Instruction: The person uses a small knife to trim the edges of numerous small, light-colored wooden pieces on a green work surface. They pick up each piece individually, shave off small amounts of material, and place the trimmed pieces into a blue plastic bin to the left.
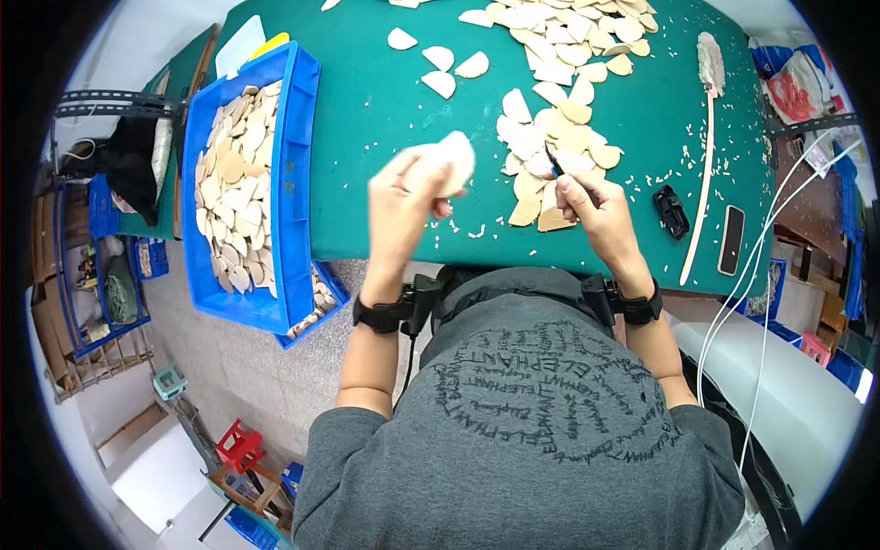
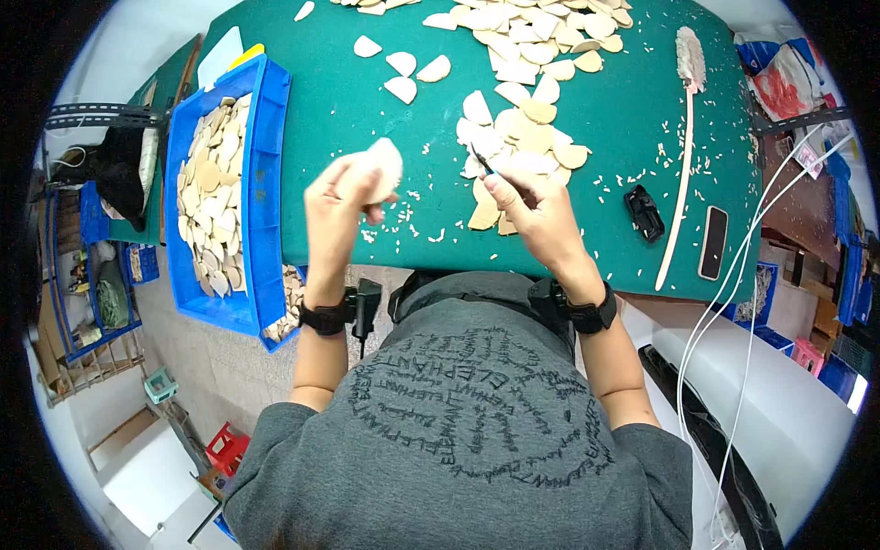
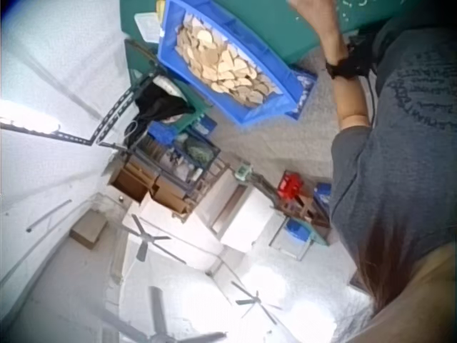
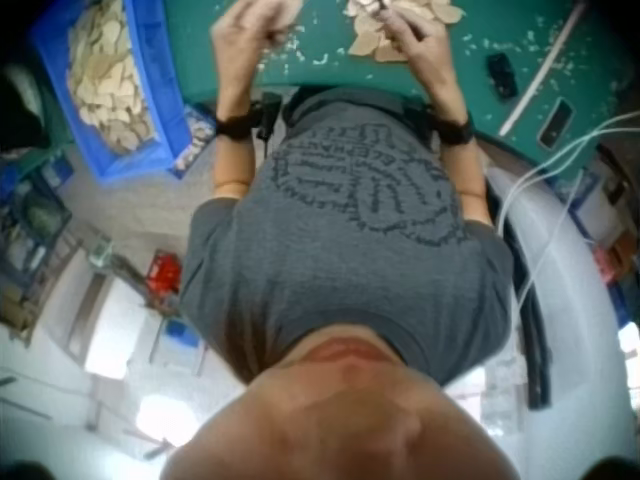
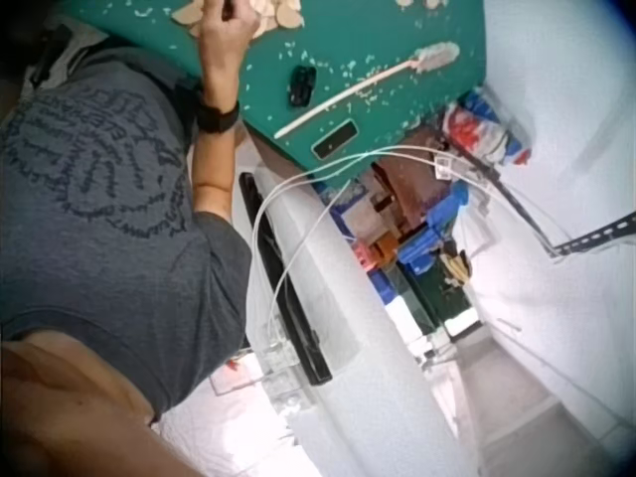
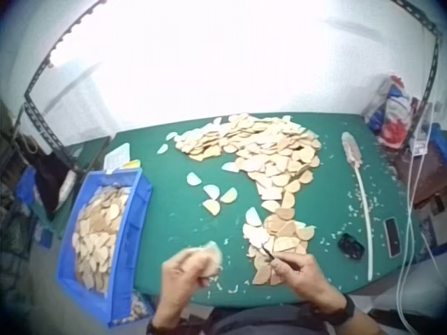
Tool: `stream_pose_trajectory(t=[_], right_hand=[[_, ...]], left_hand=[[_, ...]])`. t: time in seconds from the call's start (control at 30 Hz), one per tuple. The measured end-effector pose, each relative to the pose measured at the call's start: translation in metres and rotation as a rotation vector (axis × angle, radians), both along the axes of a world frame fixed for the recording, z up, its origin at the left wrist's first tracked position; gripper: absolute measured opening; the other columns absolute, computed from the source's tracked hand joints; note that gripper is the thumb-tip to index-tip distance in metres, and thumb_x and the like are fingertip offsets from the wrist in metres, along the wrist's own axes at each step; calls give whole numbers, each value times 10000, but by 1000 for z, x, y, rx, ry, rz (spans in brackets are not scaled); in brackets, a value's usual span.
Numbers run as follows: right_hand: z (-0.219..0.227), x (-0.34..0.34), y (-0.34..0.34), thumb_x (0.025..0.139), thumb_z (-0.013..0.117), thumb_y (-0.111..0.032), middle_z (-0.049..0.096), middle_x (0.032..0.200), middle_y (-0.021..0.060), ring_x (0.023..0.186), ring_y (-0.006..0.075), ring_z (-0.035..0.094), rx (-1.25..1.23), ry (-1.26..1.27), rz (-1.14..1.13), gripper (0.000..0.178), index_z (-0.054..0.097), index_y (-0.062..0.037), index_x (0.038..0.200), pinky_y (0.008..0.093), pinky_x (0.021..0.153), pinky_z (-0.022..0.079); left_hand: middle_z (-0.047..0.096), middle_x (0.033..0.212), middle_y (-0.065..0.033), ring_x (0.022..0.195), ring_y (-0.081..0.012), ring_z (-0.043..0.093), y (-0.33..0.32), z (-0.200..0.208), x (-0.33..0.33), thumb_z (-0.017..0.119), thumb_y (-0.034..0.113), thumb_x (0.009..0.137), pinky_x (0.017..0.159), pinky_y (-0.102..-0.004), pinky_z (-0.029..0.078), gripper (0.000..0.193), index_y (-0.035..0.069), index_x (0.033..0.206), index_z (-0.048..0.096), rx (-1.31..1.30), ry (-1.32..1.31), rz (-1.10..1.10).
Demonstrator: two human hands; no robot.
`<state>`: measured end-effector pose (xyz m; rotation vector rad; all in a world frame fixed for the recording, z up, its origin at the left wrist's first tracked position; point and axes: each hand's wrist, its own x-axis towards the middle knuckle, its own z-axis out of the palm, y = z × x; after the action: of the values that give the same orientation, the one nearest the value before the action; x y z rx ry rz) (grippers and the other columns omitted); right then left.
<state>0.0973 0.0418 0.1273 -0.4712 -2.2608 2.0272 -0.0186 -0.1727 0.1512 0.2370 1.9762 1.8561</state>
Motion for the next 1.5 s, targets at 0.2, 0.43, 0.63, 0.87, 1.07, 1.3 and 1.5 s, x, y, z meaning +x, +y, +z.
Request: stream_pose_trajectory(t=[0.2,0.43,0.63,0.87,1.07,1.3,1.5], right_hand=[[-6,10,17,910,603,-251,570,754,-26,653,37,465,-107,-34,-91,304,655,3,1070,199,576,393],[-10,19,29,914,598,-230,605,801,-8,684,40,499,-110,-75,-160,306,642,14,1093,194,610,424],[-12,25,39,913,599,-223,610,797,0,688,41,506,-141,-96,-235,310,637,28,1090,197,609,425],[-22,15,42,896,614,-272,658,821,59,735,93,545,28,-175,-153,345,641,18,1080,248,656,444],[-12,2,34,869,646,-324,670,868,78,732,111,549,96,-180,-10,383,650,-2,1077,259,663,448],[-5,1,23,869,648,-327,644,784,39,673,82,503,91,-121,48,375,662,-6,1061,243,593,414],[-4,4,22,888,623,-296,587,724,-4,628,59,471,79,-153,100,341,668,-3,1057,226,555,390]], left_hand=[[608,1079,-92,749,-88,537,-135,3,-98,471,443,953,611,-205,463,485,18,1187,481,488,118,816],[616,1016,-106,879,-229,590,42,-118,-92,634,425,837,760,-378,487,469,31,1091,617,-355,203,-4],[621,958,-176,927,-252,595,134,-173,-46,731,397,750,795,-363,480,451,23,970,605,-774,409,-273],[676,887,-52,800,-93,634,97,-98,-33,682,123,843,706,-240,514,249,22,1047,582,85,-219,-285],[661,885,-22,768,-62,597,69,-42,-9,692,143,841,660,-193,465,232,23,1029,630,100,-124,-263],[671,906,-50,794,-79,620,54,-32,-1,686,119,842,683,-207,490,244,-11,1040,626,107,-51,-202],[673,869,-53,777,-71,606,47,-30,3,711,167,828,698,-218,486,267,-21,1006,645,104,-44,-174]])
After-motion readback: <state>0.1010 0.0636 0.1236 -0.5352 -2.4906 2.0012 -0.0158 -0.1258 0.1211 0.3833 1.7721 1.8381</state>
